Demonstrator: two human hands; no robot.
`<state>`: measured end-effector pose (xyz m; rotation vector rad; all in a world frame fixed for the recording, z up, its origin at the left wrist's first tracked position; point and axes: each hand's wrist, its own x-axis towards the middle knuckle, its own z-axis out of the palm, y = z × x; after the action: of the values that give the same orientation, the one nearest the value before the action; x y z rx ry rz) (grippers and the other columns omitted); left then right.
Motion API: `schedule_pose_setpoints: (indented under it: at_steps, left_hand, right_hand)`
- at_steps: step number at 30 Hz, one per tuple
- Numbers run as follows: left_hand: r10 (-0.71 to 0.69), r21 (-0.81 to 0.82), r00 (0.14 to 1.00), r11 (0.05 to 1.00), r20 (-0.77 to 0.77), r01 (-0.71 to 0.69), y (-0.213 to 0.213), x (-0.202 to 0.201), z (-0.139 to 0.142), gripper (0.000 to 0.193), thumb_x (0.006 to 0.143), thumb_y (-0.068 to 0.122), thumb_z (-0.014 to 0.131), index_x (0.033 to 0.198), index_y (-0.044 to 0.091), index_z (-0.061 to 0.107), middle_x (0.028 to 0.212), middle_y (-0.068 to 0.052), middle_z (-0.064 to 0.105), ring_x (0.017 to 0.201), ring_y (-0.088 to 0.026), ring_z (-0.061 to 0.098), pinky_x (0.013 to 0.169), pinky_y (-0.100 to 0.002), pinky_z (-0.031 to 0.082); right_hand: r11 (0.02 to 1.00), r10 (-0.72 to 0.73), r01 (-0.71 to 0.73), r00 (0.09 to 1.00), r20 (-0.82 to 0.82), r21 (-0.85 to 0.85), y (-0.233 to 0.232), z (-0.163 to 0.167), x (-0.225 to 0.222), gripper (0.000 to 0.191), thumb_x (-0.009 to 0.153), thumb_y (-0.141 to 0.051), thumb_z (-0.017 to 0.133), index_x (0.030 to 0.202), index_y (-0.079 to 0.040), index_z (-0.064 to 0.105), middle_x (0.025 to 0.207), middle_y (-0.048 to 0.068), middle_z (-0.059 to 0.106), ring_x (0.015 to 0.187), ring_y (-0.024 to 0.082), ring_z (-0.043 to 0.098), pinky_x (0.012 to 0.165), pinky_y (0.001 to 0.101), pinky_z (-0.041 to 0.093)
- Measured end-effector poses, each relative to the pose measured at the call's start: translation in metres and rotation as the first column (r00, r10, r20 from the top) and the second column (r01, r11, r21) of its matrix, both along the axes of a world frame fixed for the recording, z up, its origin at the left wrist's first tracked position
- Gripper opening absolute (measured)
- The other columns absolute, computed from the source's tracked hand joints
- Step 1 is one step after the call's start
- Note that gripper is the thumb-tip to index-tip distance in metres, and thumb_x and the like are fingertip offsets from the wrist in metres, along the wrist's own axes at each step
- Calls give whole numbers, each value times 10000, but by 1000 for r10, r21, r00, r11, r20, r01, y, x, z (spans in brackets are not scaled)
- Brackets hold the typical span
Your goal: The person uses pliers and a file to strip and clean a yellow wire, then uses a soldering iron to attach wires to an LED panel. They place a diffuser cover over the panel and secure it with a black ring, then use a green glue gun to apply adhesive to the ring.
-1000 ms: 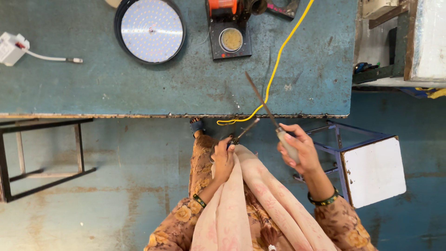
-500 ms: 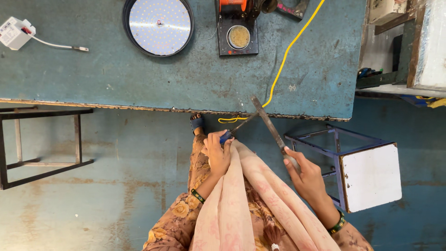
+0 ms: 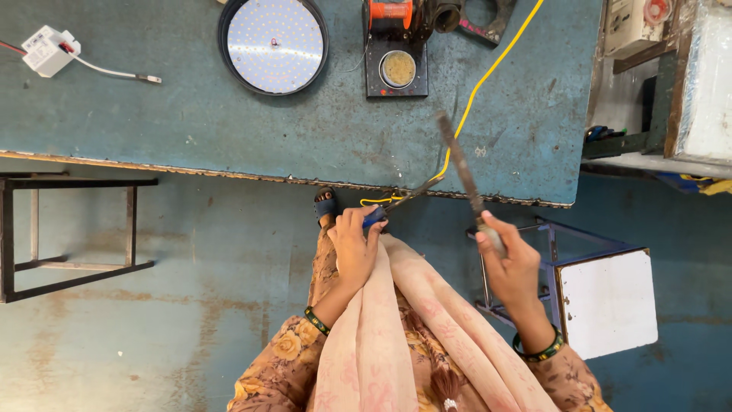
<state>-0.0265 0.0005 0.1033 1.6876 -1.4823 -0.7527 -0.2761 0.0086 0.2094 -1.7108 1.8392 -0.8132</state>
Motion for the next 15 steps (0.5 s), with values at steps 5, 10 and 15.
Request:
schedule_pose_setpoints:
  at_steps: [5, 10, 15]
  left_hand:
    - [-24, -32, 999, 999, -23, 23, -8, -4, 19, 303, 931, 246, 718, 1212, 139, 675, 1082, -3, 645, 999, -229, 557, 891, -394, 327]
    - [-32, -13, 998, 999, -52, 31, -10, -7, 30, 308, 932, 280, 723, 1201, 140, 674, 1078, 2, 649, 972, -218, 555, 879, -387, 329]
    - [-62, -23, 997, 998, -53, 61, -14, -10, 40, 308, 925, 275, 728, 1196, 139, 674, 1079, 1, 645, 998, -221, 557, 889, -386, 319]
  right_hand:
    - [980, -187, 173, 971, 148, 100, 4, -17, -25, 393, 1016, -186, 659, 1380, -52, 595, 776, 33, 659, 583, 60, 527, 509, 228, 403]
    - [931, -332, 290, 925, 183, 221, 18, -34, -40, 407, 999, -198, 654, 1364, -51, 550, 711, 18, 644, 489, 49, 512, 422, 218, 375]
    - [922, -351, 315, 925, 145, 225, 15, -49, -49, 388, 1011, -190, 653, 1359, -45, 563, 706, 18, 639, 507, 57, 523, 439, 226, 391]
